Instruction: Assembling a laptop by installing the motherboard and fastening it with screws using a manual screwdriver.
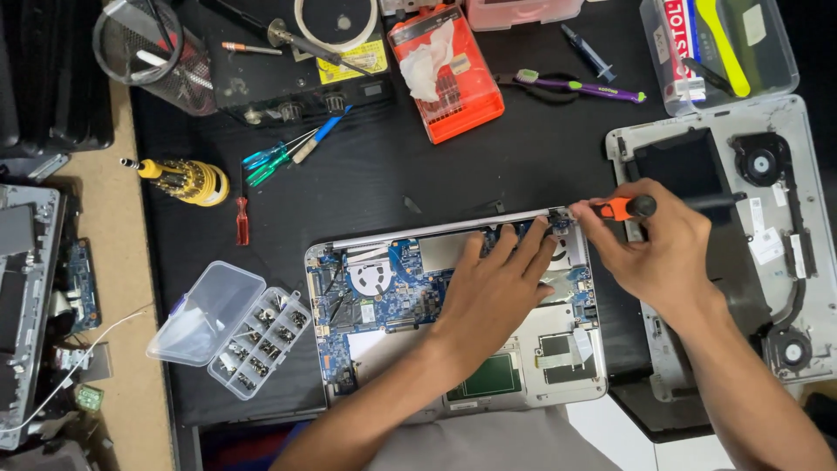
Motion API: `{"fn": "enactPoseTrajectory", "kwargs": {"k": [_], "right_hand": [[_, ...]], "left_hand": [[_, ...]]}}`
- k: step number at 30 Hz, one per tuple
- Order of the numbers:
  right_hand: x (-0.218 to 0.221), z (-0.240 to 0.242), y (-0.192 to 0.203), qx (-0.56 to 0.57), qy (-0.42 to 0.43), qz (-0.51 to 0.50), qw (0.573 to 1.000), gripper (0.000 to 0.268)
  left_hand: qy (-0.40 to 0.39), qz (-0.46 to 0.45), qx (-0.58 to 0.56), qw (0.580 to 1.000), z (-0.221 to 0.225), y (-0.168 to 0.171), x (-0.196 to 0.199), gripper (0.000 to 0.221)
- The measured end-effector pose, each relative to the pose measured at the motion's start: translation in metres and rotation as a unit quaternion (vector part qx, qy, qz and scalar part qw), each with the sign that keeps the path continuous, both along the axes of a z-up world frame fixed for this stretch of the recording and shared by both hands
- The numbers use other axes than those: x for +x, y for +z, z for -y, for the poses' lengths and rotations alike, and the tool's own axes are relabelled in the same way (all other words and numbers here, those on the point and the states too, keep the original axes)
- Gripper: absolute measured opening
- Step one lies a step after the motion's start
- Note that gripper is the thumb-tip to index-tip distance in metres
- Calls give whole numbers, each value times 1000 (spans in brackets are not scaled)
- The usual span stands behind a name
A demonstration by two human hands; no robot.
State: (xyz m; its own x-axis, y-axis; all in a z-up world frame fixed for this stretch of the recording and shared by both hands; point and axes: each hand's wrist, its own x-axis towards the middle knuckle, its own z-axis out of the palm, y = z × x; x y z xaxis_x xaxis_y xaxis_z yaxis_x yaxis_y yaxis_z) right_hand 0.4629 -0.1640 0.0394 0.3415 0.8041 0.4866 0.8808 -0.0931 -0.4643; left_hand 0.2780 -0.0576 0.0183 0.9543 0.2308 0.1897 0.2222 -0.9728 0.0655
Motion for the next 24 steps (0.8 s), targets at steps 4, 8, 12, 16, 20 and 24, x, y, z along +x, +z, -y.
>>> {"fn": "enactPoseTrajectory", "kwargs": {"k": [4,8,12,16,20,24], "right_hand": [[0,0,1,-69,-69,-21,995,43],[11,-1,8,-103,-18,-18,994,63],[5,-9,43,-177,-2,4,984,45],[1,-16,65,-225,-11,23,974,23],[-2,-23,79,-328,-12,57,943,19],[7,-21,66,-394,14,69,916,22]], "left_hand": [[-3,-5,4,1000,0,0,0,59],[-4,2,7,1000,-1,0,0,59],[-7,-13,16,1000,-1,5,-2,59],[-9,-18,16,1000,-2,9,-3,60],[-8,-31,21,999,-2,12,-3,63],[-8,-37,28,999,-2,14,-4,64]]}}
